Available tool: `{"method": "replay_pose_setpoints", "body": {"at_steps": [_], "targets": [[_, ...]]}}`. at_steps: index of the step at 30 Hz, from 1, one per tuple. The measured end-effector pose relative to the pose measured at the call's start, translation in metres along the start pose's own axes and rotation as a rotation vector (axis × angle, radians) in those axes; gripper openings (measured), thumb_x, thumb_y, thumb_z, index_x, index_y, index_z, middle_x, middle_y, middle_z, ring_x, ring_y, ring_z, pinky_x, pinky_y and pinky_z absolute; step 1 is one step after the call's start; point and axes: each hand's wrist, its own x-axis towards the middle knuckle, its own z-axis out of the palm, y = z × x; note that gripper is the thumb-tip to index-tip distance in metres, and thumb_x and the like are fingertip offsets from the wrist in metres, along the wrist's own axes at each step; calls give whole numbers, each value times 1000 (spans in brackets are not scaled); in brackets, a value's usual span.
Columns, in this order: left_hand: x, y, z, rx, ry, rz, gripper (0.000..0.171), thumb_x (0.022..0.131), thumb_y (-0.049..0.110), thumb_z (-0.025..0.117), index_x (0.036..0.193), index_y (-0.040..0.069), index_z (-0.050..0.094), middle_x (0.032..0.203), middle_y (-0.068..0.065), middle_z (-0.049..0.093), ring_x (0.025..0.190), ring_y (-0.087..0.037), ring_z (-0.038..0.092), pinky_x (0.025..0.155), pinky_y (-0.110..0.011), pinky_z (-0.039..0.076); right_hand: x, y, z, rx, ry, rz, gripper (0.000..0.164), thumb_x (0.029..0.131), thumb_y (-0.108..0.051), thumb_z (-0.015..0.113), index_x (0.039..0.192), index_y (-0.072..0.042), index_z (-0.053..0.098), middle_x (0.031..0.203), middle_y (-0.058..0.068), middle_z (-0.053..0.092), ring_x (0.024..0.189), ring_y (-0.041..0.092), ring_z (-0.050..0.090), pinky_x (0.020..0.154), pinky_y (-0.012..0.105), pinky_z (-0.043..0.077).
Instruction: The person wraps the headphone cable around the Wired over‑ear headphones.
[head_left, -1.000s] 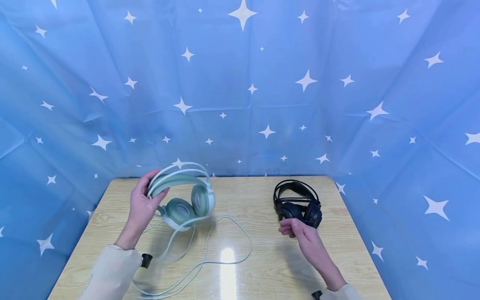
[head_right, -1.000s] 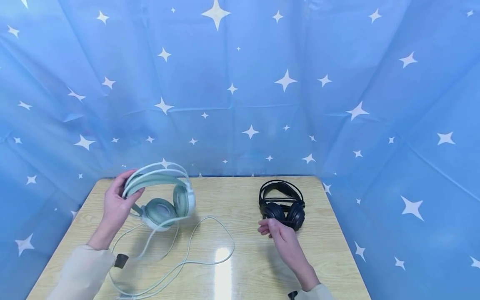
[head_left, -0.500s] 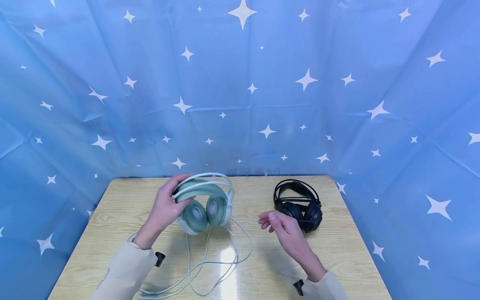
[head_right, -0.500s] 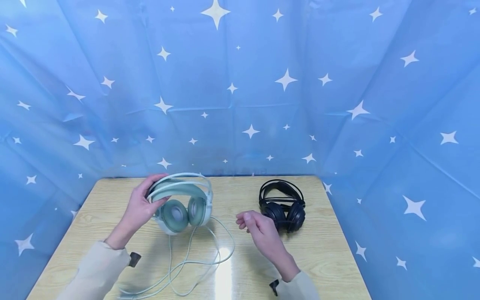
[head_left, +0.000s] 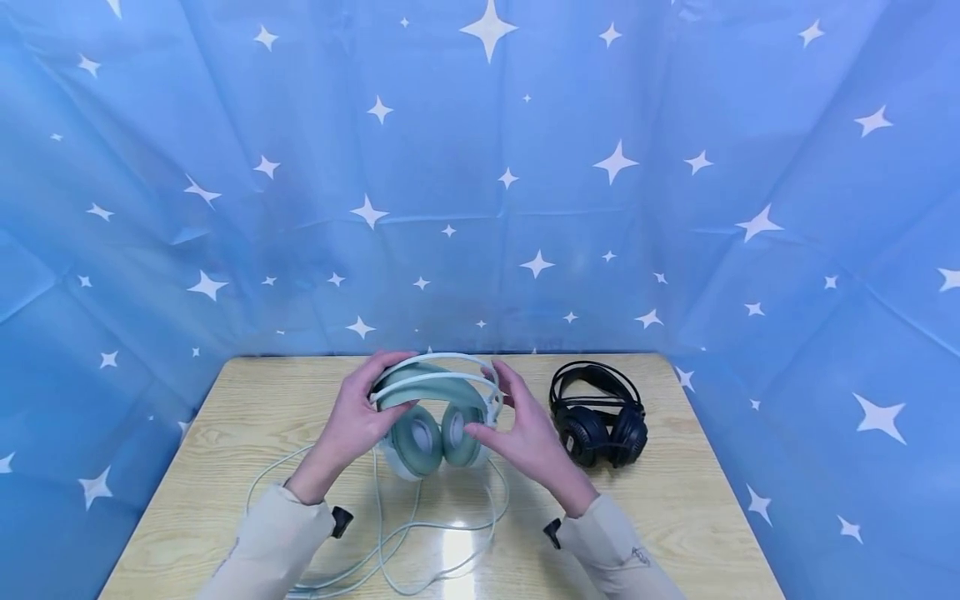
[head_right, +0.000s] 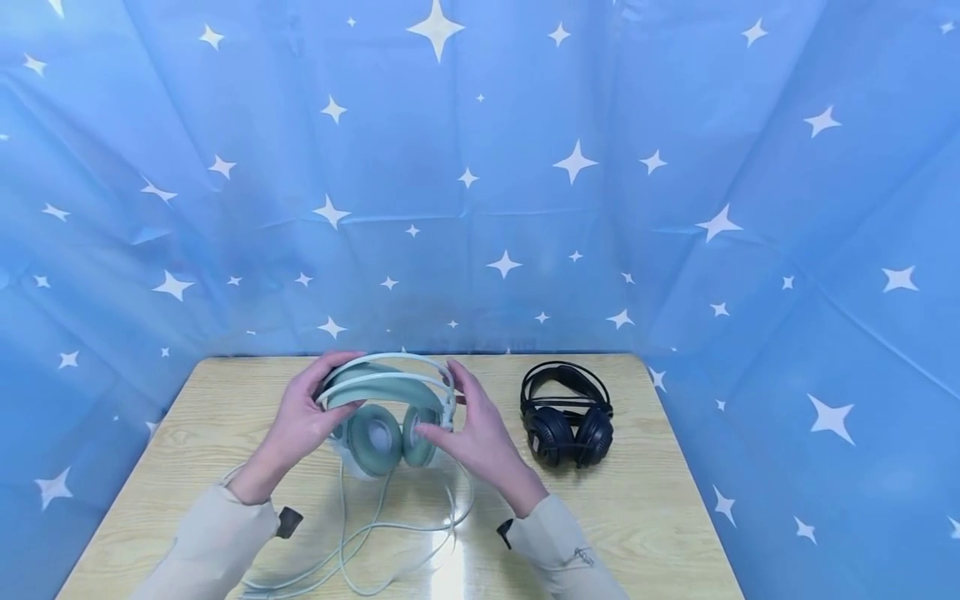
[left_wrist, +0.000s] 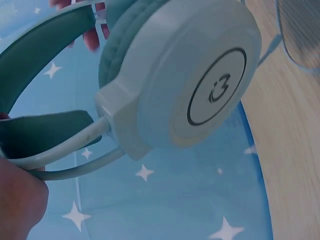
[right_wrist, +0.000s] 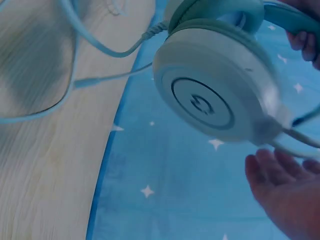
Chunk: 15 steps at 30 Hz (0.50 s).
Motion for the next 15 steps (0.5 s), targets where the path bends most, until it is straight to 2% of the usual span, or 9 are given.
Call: {"method": "replay_pose_setpoints", "body": {"at_steps": [1,4,7,9,12,15], "targets": [[0,1,1,-27,-5,-6,56,85,-12,76,136,2,61,118,-10,67,101,-13,63,87,-26,50,2,-2,0,1,-6,15,92,86,-26,86,161,-23,32,152,0,53,139,24,51,110,55,43],[0,3,5,-90,-5,-15,55,86,-12,74,137,1,59,120,-12,66,103,-13,63,90,-25,50,7,-5,-1,45,-28,50,85,87,-27,85,158,-27,38,145,0,59,132,24,56,108,54,45],[-1,1,7,-107,-2,-28,54,87,-11,73,137,2,59,121,-13,66,104,-15,63,90,-27,50,8,-6,-3,112,-39,79,66,90,-29,82,149,-27,52,131,0,66,119,23,64,99,49,52],[-2,-1,8,-73,-16,-53,53,88,-8,74,138,3,59,121,-12,67,104,-16,64,89,-29,51,7,-6,-4,180,-50,85,50,93,-26,79,139,-23,60,118,3,68,110,22,67,93,43,55],[-1,-4,7,16,-80,-123,55,91,3,77,141,9,58,121,-9,68,102,-18,65,85,-32,54,6,-4,-3,223,-38,75,34,97,-24,73,128,-16,63,97,5,61,88,19,63,77,34,54],[2,-7,2,68,-208,-219,61,91,18,80,147,17,54,123,-4,68,101,-19,65,85,-36,55,5,-2,-2,251,-18,51,29,100,-21,68,127,-11,61,90,5,56,77,16,56,70,29,50]]}}
